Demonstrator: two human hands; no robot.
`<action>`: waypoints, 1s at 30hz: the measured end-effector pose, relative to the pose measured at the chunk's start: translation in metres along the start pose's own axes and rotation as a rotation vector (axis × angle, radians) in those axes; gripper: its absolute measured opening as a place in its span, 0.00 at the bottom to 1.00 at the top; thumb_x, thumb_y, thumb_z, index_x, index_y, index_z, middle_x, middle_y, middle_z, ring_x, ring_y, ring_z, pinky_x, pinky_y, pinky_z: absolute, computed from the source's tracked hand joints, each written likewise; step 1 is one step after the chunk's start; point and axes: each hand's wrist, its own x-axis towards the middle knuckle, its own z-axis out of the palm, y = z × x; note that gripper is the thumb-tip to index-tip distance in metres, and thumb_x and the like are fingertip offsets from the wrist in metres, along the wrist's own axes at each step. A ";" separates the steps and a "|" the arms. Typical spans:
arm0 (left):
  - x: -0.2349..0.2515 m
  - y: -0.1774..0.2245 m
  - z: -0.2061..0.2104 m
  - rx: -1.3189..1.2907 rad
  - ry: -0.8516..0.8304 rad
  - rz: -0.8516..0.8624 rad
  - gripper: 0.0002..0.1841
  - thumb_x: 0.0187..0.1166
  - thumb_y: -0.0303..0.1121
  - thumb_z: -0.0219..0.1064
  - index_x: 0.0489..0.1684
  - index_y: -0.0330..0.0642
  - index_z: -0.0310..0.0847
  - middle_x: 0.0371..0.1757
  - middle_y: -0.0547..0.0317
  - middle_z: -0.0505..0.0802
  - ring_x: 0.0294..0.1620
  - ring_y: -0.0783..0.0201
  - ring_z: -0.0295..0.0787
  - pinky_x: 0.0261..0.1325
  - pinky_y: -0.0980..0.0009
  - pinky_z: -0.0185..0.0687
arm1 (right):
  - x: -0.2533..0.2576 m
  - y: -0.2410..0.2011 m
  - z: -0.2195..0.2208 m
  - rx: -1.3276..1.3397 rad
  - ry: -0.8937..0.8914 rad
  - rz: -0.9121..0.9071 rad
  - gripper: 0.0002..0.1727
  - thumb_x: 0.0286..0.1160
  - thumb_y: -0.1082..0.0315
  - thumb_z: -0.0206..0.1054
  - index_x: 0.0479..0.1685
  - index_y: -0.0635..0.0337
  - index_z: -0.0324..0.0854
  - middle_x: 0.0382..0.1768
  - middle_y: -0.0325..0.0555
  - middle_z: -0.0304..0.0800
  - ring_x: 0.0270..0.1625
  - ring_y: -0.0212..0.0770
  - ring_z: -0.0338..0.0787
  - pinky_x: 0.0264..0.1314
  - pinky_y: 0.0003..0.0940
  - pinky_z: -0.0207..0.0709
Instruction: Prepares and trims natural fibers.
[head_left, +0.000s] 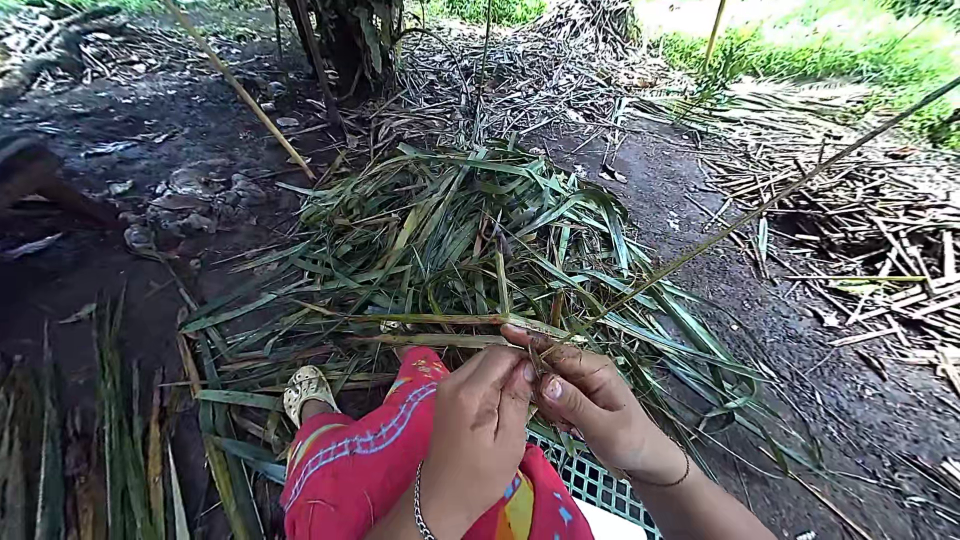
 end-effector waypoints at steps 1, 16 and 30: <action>0.000 0.000 -0.001 0.010 0.005 -0.003 0.15 0.87 0.33 0.58 0.36 0.32 0.86 0.32 0.62 0.90 0.36 0.86 0.83 0.44 0.90 0.79 | -0.001 0.000 -0.003 -0.036 0.022 -0.020 0.25 0.89 0.58 0.56 0.78 0.64 0.74 0.37 0.18 0.86 0.29 0.08 0.72 0.31 0.07 0.68; 0.001 -0.006 -0.016 0.182 -0.042 -0.045 0.16 0.86 0.38 0.59 0.33 0.37 0.88 0.28 0.66 0.89 0.30 0.87 0.80 0.36 0.92 0.74 | 0.004 -0.009 -0.034 0.230 -0.018 0.199 0.22 0.86 0.58 0.58 0.75 0.53 0.78 0.17 0.14 0.71 0.19 0.13 0.68 0.23 0.11 0.63; -0.035 -0.018 -0.118 0.100 -0.202 -0.278 0.16 0.89 0.40 0.59 0.36 0.41 0.88 0.33 0.79 0.91 0.37 0.93 0.82 0.43 0.90 0.78 | 0.032 -0.041 -0.112 0.043 0.375 0.084 0.24 0.91 0.61 0.44 0.77 0.50 0.76 0.10 0.24 0.65 0.09 0.19 0.62 0.13 0.13 0.62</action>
